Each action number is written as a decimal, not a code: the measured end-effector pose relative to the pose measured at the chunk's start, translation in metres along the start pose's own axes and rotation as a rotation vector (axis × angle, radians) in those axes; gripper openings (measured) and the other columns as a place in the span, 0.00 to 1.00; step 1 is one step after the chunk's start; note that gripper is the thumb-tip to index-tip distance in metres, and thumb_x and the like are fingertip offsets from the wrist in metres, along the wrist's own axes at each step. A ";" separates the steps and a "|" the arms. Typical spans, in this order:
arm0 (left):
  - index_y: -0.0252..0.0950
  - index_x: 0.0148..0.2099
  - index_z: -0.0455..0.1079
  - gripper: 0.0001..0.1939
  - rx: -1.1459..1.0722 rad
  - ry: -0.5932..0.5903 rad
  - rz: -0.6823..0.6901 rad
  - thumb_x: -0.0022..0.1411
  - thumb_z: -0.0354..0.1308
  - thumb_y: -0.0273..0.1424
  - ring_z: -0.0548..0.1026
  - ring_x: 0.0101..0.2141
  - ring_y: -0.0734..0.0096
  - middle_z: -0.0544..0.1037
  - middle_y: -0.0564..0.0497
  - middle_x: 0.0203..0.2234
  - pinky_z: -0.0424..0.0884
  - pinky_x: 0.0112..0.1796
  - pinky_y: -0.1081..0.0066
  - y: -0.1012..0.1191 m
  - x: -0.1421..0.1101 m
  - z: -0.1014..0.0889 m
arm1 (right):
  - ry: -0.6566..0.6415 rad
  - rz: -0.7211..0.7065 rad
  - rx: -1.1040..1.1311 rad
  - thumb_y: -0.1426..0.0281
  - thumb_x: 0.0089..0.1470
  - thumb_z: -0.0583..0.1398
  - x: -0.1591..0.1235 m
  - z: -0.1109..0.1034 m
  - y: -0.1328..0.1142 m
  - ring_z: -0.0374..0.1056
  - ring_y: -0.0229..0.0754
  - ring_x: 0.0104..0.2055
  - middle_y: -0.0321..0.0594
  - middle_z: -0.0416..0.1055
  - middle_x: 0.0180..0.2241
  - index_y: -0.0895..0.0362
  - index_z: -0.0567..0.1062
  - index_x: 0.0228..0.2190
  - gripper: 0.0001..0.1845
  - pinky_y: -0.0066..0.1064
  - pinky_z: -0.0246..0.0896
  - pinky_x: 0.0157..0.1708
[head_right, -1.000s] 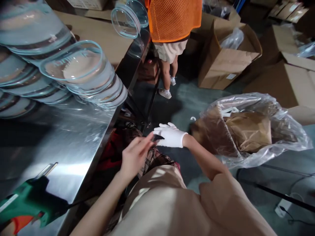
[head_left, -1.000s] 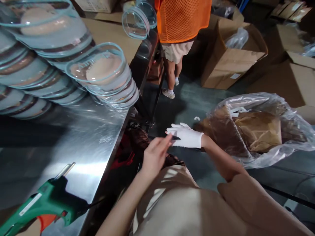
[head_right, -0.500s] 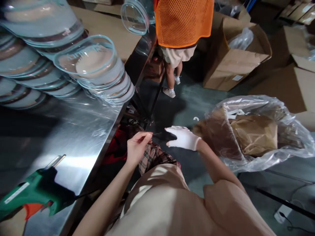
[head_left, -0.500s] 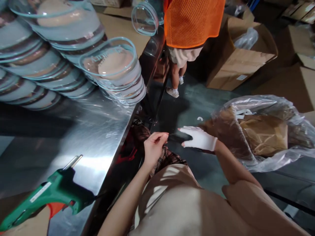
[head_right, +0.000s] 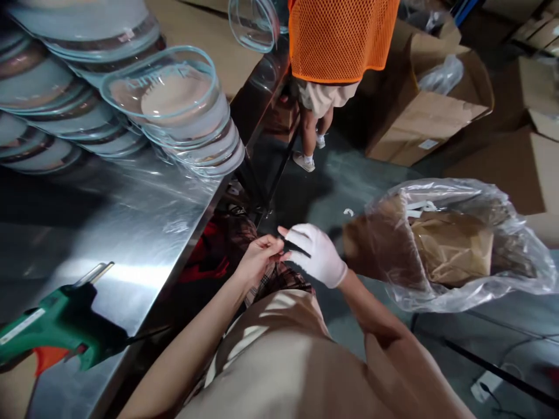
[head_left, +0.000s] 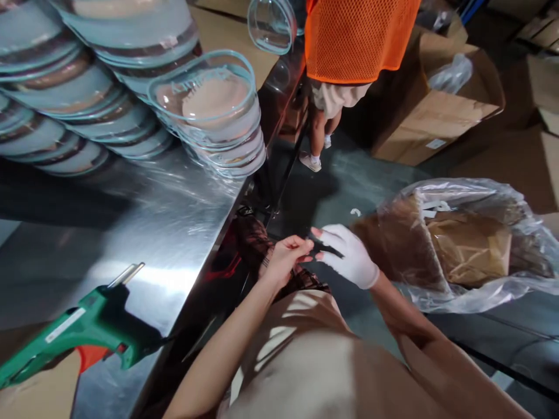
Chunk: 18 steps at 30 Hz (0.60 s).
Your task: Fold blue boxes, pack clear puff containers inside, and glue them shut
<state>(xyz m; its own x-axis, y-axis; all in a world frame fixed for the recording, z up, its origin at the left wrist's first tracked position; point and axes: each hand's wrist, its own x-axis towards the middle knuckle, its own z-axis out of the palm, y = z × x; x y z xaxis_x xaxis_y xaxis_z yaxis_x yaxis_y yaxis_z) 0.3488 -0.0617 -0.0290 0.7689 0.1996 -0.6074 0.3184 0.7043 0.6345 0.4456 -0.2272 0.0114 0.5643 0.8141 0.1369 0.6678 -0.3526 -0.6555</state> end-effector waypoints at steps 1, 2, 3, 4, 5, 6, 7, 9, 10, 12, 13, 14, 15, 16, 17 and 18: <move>0.32 0.23 0.74 0.32 0.000 -0.020 -0.015 0.27 0.83 0.51 0.73 0.25 0.77 0.74 0.55 0.21 0.78 0.29 0.73 -0.003 -0.001 0.003 | -0.052 -0.030 0.093 0.55 0.67 0.61 0.009 0.010 0.001 0.76 0.48 0.45 0.47 0.81 0.44 0.53 0.83 0.48 0.19 0.42 0.74 0.49; 0.32 0.23 0.75 0.32 -0.002 -0.031 -0.025 0.27 0.83 0.52 0.73 0.25 0.77 0.75 0.54 0.22 0.78 0.29 0.72 -0.005 -0.001 0.005 | -0.092 -0.039 0.194 0.53 0.67 0.61 0.016 0.017 0.005 0.76 0.46 0.43 0.47 0.81 0.43 0.54 0.84 0.46 0.20 0.40 0.74 0.48; 0.32 0.23 0.75 0.32 -0.006 -0.034 -0.027 0.28 0.82 0.53 0.73 0.25 0.77 0.76 0.53 0.23 0.79 0.30 0.71 -0.008 -0.001 0.006 | -0.121 -0.029 0.288 0.51 0.65 0.61 0.021 0.022 0.011 0.76 0.45 0.41 0.46 0.81 0.40 0.55 0.84 0.42 0.21 0.39 0.74 0.45; 0.32 0.24 0.76 0.32 -0.011 -0.028 -0.025 0.29 0.82 0.54 0.73 0.26 0.77 0.76 0.52 0.24 0.79 0.31 0.71 -0.011 -0.001 0.006 | -0.140 0.004 0.360 0.49 0.64 0.63 0.024 0.024 0.017 0.76 0.44 0.38 0.44 0.81 0.38 0.55 0.84 0.38 0.22 0.37 0.74 0.43; 0.32 0.24 0.77 0.33 -0.019 -0.018 -0.022 0.31 0.81 0.56 0.72 0.26 0.78 0.77 0.52 0.25 0.79 0.31 0.72 -0.013 0.000 0.005 | -0.132 0.065 0.404 0.48 0.61 0.64 0.026 0.025 0.022 0.76 0.43 0.37 0.43 0.81 0.36 0.55 0.84 0.35 0.23 0.36 0.74 0.42; 0.32 0.26 0.79 0.33 -0.028 -0.011 -0.017 0.34 0.79 0.58 0.72 0.26 0.78 0.79 0.50 0.27 0.78 0.32 0.72 -0.015 0.000 0.002 | -0.097 0.143 0.422 0.47 0.59 0.66 0.026 0.025 0.027 0.76 0.43 0.36 0.42 0.81 0.35 0.55 0.83 0.32 0.23 0.36 0.73 0.42; 0.33 0.30 0.81 0.34 -0.035 -0.012 -0.007 0.37 0.77 0.60 0.73 0.27 0.77 0.81 0.48 0.29 0.78 0.34 0.71 -0.017 0.001 -0.001 | -0.041 0.228 0.418 0.47 0.57 0.66 0.026 0.024 0.030 0.75 0.43 0.36 0.42 0.80 0.33 0.55 0.82 0.31 0.23 0.36 0.73 0.41; 0.35 0.41 0.85 0.35 -0.014 -0.031 0.051 0.45 0.73 0.62 0.76 0.31 0.73 0.85 0.43 0.38 0.79 0.38 0.67 -0.017 0.002 -0.009 | 0.083 0.375 0.389 0.47 0.58 0.65 0.022 0.024 0.032 0.73 0.42 0.31 0.40 0.78 0.29 0.55 0.80 0.30 0.22 0.35 0.71 0.36; 0.37 0.47 0.85 0.35 0.038 -0.024 0.123 0.49 0.72 0.61 0.78 0.35 0.69 0.85 0.42 0.42 0.79 0.42 0.64 -0.016 0.002 -0.013 | 0.129 0.429 0.390 0.48 0.59 0.63 0.019 0.024 0.031 0.71 0.41 0.29 0.38 0.76 0.27 0.54 0.78 0.30 0.22 0.34 0.70 0.33; 0.42 0.52 0.84 0.30 0.271 0.080 0.367 0.55 0.72 0.56 0.80 0.46 0.59 0.85 0.41 0.49 0.74 0.53 0.55 -0.012 0.001 -0.018 | 0.188 0.486 0.439 0.48 0.62 0.59 0.014 0.025 0.027 0.66 0.39 0.25 0.34 0.70 0.23 0.53 0.73 0.28 0.23 0.32 0.67 0.30; 0.44 0.52 0.84 0.25 0.435 0.162 0.513 0.57 0.73 0.52 0.78 0.51 0.55 0.84 0.43 0.51 0.70 0.58 0.51 -0.010 0.001 -0.019 | 0.215 0.509 0.476 0.48 0.63 0.58 0.012 0.027 0.024 0.64 0.38 0.24 0.33 0.67 0.21 0.52 0.70 0.25 0.24 0.32 0.67 0.30; 0.46 0.51 0.84 0.20 0.604 0.235 0.652 0.59 0.73 0.48 0.76 0.55 0.52 0.84 0.44 0.51 0.65 0.61 0.47 -0.009 0.000 -0.018 | 0.237 0.534 0.514 0.48 0.64 0.57 0.010 0.030 0.022 0.63 0.38 0.24 0.33 0.65 0.20 0.52 0.67 0.23 0.26 0.31 0.67 0.31; 0.47 0.49 0.85 0.16 0.754 0.273 0.767 0.60 0.73 0.44 0.74 0.57 0.50 0.84 0.46 0.51 0.61 0.62 0.45 -0.009 -0.001 -0.015 | 0.247 0.558 0.549 0.47 0.65 0.56 0.009 0.033 0.020 0.62 0.38 0.24 0.33 0.63 0.19 0.51 0.64 0.21 0.27 0.31 0.66 0.31; 0.48 0.48 0.85 0.14 0.867 0.272 0.850 0.60 0.74 0.42 0.74 0.57 0.50 0.85 0.47 0.49 0.60 0.63 0.44 -0.010 -0.001 -0.011 | 0.240 0.577 0.574 0.46 0.65 0.56 0.007 0.037 0.019 0.61 0.38 0.23 0.33 0.63 0.18 0.51 0.63 0.20 0.29 0.32 0.66 0.30; 0.48 0.48 0.84 0.13 0.941 0.239 0.903 0.61 0.74 0.39 0.76 0.55 0.52 0.86 0.48 0.46 0.61 0.62 0.45 -0.011 -0.002 -0.006 | 0.222 0.593 0.592 0.44 0.64 0.56 0.006 0.042 0.019 0.61 0.38 0.23 0.33 0.63 0.18 0.51 0.62 0.20 0.30 0.32 0.67 0.28; 0.47 0.50 0.84 0.13 0.987 0.198 0.943 0.61 0.73 0.37 0.78 0.51 0.54 0.86 0.49 0.44 0.63 0.60 0.47 -0.014 -0.002 -0.001 | 0.202 0.605 0.606 0.42 0.63 0.56 0.006 0.047 0.019 0.62 0.39 0.22 0.34 0.64 0.18 0.51 0.62 0.20 0.30 0.33 0.67 0.27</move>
<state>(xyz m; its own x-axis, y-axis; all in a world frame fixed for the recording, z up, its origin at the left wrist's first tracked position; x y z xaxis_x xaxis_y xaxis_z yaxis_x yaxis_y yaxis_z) 0.3426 -0.0712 -0.0368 0.8468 0.4783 0.2329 0.0479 -0.5045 0.8621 0.4386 -0.2076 -0.0353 0.8516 0.4493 -0.2700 -0.1136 -0.3447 -0.9318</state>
